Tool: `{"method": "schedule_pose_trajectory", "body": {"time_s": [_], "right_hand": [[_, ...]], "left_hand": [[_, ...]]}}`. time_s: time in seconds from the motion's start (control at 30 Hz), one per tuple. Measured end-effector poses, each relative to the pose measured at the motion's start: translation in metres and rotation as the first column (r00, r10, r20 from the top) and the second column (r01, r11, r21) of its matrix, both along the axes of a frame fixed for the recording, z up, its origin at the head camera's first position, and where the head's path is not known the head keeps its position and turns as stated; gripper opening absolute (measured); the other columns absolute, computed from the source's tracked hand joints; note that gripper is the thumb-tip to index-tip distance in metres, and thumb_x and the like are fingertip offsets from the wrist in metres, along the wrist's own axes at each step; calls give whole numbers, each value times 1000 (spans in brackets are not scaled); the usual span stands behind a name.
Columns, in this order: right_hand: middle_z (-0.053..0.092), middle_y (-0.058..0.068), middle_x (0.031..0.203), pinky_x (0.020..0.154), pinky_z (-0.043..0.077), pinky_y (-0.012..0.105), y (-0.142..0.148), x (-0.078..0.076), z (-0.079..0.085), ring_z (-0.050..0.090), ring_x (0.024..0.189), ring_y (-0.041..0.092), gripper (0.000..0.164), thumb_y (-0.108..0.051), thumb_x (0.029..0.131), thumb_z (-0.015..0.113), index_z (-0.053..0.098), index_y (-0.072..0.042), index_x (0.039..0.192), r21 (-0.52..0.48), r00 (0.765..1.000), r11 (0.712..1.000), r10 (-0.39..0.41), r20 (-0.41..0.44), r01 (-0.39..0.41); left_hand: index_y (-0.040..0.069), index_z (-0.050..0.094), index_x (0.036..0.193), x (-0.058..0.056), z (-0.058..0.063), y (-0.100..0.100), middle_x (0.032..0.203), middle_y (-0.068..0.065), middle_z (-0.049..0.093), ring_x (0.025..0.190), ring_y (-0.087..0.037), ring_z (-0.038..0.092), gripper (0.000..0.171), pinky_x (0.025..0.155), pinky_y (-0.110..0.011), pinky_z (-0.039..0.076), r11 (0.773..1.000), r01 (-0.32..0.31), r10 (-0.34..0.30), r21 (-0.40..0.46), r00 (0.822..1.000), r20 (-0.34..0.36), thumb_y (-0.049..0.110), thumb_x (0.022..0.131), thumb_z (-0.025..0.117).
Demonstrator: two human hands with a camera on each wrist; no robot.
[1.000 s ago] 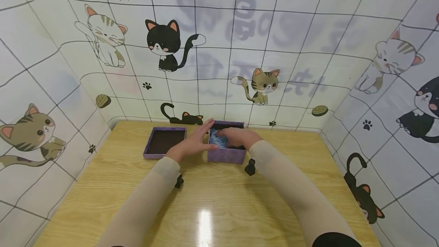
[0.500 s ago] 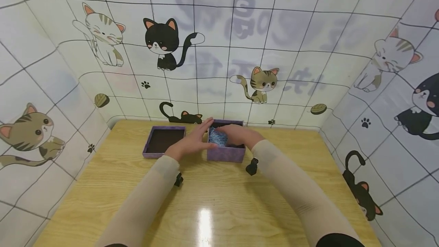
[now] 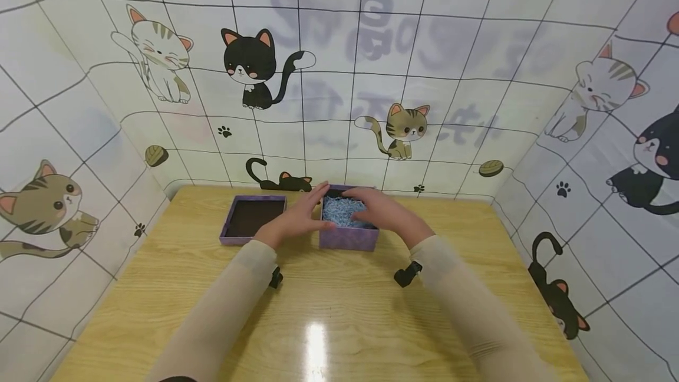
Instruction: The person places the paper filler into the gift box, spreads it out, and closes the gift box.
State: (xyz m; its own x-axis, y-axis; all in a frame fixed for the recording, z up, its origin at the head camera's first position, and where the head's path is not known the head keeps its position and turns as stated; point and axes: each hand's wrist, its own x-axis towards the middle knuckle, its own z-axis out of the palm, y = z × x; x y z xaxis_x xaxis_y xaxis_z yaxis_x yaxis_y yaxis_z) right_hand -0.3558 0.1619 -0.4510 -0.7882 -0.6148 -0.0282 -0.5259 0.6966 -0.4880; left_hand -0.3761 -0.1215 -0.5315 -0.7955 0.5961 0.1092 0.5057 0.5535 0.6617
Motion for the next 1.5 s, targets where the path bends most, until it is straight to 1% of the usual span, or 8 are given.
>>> {"method": "schedule_pose_trajectory", "body": {"time_s": [0.17,0.27,0.5,0.63,0.83,1.13,1.33,1.5], "right_hand": [[57,16,162,113,52,58,8,11,-9,59,144,39,64,-17,106,79,54,-9,164,-154,998,986,-63,2,63],[59,17,159,112,52,59,12,16,-13,60,143,39,60,-19,106,79,56,-10,161,-201,995,974,-101,6,100],[62,20,153,112,51,62,15,20,-23,60,141,42,53,-16,107,78,61,-9,156,-290,988,946,-154,-10,144],[63,22,150,110,51,63,18,23,-23,60,137,46,51,-16,105,79,62,-8,153,-351,985,924,-171,-17,154],[65,18,147,107,53,63,20,24,-26,61,133,46,50,-18,106,79,64,-7,152,-373,984,915,-178,-22,157],[66,17,148,109,53,62,10,24,-28,62,135,44,48,-14,105,79,65,-4,150,-399,985,910,-156,-68,116],[63,15,151,111,53,59,-8,26,-29,61,138,41,48,-13,106,79,64,-6,151,-426,990,901,-125,-72,83],[57,14,158,115,50,57,-31,30,-25,57,143,36,54,-17,108,77,58,-5,157,-437,994,897,-93,-53,61]], "left_hand": [[22,9,181,0,-2,0,187,7,0,170,-36,10,117,129,-73,21,1000,-3,3,2,1000,4,72,97,74],[21,10,181,1,-1,0,187,6,1,170,-36,9,117,128,-74,20,1000,-5,5,9,1000,6,72,97,74],[31,7,180,4,3,1,187,3,2,170,-35,8,115,129,-73,18,1000,-9,9,19,1000,12,70,96,76],[29,9,181,5,5,1,187,6,2,170,-36,9,117,129,-73,18,1000,-14,13,23,1000,16,69,95,77],[29,8,181,5,6,0,187,7,1,170,-36,10,117,129,-71,21,1000,-11,11,10,1000,23,69,96,77],[24,8,181,5,13,1,187,-6,4,170,-36,8,117,131,-70,12,1000,14,-14,-17,1000,-4,66,97,77],[28,23,179,10,21,-9,184,-3,19,169,-35,17,103,126,-70,30,996,-85,86,23,995,-42,62,99,79],[24,35,175,17,33,-36,179,-8,33,163,-36,32,89,124,-68,36,989,-137,141,55,987,-75,54,103,78]]}}
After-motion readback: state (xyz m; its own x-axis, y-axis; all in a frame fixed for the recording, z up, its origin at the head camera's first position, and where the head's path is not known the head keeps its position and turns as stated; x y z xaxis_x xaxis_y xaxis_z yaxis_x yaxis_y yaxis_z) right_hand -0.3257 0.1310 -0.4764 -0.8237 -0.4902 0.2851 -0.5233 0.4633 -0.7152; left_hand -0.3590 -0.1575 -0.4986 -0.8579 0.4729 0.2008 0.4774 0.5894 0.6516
